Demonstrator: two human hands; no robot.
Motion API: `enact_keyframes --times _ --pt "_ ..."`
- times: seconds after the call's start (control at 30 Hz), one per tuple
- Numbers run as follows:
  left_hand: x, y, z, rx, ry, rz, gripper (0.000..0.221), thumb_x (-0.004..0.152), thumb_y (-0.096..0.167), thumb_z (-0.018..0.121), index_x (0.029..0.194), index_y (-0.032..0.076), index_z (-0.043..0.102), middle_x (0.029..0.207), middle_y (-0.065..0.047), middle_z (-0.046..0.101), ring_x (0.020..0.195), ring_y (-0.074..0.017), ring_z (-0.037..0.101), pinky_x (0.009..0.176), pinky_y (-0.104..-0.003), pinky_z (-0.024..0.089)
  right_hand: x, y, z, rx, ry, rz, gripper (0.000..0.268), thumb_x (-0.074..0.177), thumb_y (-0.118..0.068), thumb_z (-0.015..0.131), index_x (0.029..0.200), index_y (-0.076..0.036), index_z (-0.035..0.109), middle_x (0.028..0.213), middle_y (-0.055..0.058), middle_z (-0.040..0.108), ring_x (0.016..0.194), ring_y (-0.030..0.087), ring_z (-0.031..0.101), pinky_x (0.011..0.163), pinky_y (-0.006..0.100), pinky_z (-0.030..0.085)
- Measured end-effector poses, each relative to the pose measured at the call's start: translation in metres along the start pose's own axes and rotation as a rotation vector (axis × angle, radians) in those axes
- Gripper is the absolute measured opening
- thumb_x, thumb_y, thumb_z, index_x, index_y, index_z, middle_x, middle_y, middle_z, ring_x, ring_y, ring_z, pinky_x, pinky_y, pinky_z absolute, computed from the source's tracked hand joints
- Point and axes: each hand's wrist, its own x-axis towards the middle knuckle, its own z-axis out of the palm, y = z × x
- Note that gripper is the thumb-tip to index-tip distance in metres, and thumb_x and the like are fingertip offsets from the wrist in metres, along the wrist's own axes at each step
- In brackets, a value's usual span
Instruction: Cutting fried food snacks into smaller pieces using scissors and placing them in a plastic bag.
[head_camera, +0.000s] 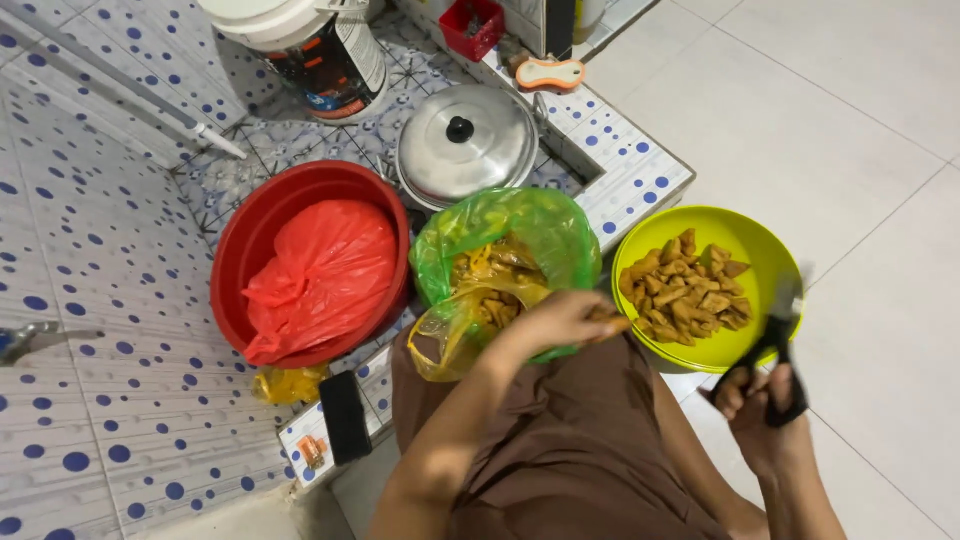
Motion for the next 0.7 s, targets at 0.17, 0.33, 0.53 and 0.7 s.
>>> enact_keyframes --times 0.17,0.33,0.53,0.7 --pt "0.033 0.01 0.007 -0.362 0.355 0.21 0.057 0.096 0.033 0.061 0.15 0.021 0.05 0.162 -0.016 0.044 0.138 -0.0434 0.053 0.107 -0.05 0.05 0.0 -0.003 -0.005 0.143 0.195 0.128 0.068 0.09 -0.079 0.067 0.092 -0.014 0.051 0.068 0.0 0.044 0.056 0.015 0.044 0.102 0.051 0.047" --pt "-0.019 -0.03 -0.024 -0.324 0.351 0.247 0.032 0.102 0.019 0.059 0.132 0.009 0.063 0.12 -0.007 0.067 0.107 -0.0186 0.065 0.091 -0.03 0.058 0.004 0.02 -0.013 0.164 0.104 0.201 0.065 0.092 -0.076 0.068 0.09 -0.012 0.056 0.067 0.001 0.047 0.056 0.016 0.048 0.099 0.05 0.046" --pt "-0.017 -0.151 -0.03 -0.131 0.411 0.085 0.016 0.096 0.025 0.066 0.101 0.014 0.075 0.091 0.0 0.076 0.079 -0.0103 0.069 0.072 -0.026 0.054 0.009 0.031 0.01 0.216 0.116 0.159 0.051 0.095 -0.065 0.07 0.074 -0.023 0.051 0.087 0.001 0.045 0.061 0.017 0.04 0.098 0.054 0.044" --pt "0.001 -0.128 -0.017 0.049 0.328 -0.421 0.035 0.1 0.016 0.048 0.123 0.014 0.073 0.127 -0.011 0.072 0.11 -0.0322 0.068 0.088 -0.044 0.052 0.011 0.028 0.037 0.28 0.06 0.166 0.036 0.099 -0.055 0.073 0.083 -0.024 0.063 0.092 0.003 0.045 0.065 0.019 0.042 0.069 0.035 0.039"
